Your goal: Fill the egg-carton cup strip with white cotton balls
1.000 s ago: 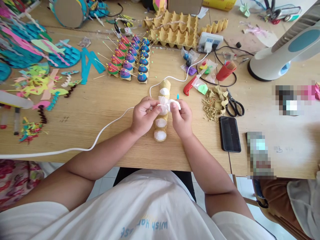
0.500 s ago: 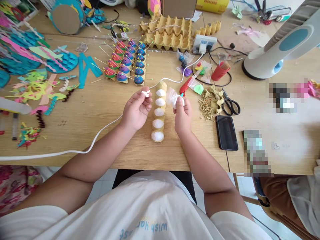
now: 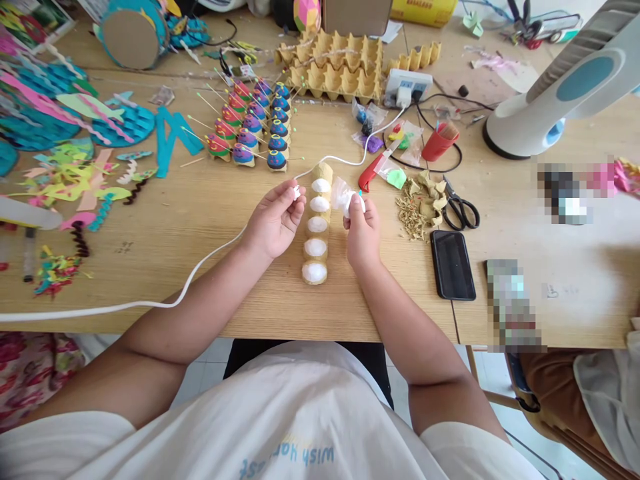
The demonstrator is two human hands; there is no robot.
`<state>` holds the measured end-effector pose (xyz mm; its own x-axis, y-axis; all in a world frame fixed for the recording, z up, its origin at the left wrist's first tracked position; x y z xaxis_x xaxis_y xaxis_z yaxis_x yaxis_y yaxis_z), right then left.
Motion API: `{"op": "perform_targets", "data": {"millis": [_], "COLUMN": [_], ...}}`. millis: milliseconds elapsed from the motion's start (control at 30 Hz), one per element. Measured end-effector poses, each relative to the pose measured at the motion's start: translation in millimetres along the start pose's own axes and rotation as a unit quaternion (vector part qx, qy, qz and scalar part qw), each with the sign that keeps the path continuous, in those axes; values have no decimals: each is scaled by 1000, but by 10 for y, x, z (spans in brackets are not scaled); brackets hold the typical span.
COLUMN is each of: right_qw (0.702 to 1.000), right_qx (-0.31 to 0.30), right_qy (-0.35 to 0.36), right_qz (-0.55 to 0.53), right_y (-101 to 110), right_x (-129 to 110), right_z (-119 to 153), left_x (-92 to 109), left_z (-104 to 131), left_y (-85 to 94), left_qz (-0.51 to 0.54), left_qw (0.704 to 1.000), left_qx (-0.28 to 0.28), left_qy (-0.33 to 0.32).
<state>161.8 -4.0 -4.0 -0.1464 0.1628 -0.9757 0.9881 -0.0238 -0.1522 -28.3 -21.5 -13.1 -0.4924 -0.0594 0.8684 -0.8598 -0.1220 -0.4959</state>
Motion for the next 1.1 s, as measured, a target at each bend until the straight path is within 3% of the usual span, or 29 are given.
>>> {"op": "perform_targets", "data": {"millis": [167,367,633,800,1100], "right_qw": [999,998,992,986,983], "right_qx": [-37,-55,-114,-128,-132], "right_qy": [16,13,48,95,106], "right_qz": [2,5,-1,40,67], "right_y": [-51,-92,-76,-56,-76], "right_x": [-98,-125,-140,-160,-162], "right_z": [79,116,120,118,146], "left_x": [-18,71,118,118,184], "left_z": [31,165,240,253,370], "left_y": [-17,-176,-213,-216,-287], "left_qz": [-11,-120,-285,-319,-363], "left_qw": [1000,988,920,900,869], "left_qx": [-2,-23,-63,-94,-19], "left_qy": [-26,-95,-261,-281,-337]}}
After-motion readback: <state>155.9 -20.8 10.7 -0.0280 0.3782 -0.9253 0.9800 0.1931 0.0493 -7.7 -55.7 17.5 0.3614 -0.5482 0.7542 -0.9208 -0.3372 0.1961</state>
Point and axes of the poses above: each hand's wrist, its own z-axis away from the middle knuckle, its own y-axis out of the back of the hand, x = y × z, the point moved 2 cm from there along -z, towards the middle knuckle, and after that the axes turned 2 degrees about -z, right-handed, at the moved point
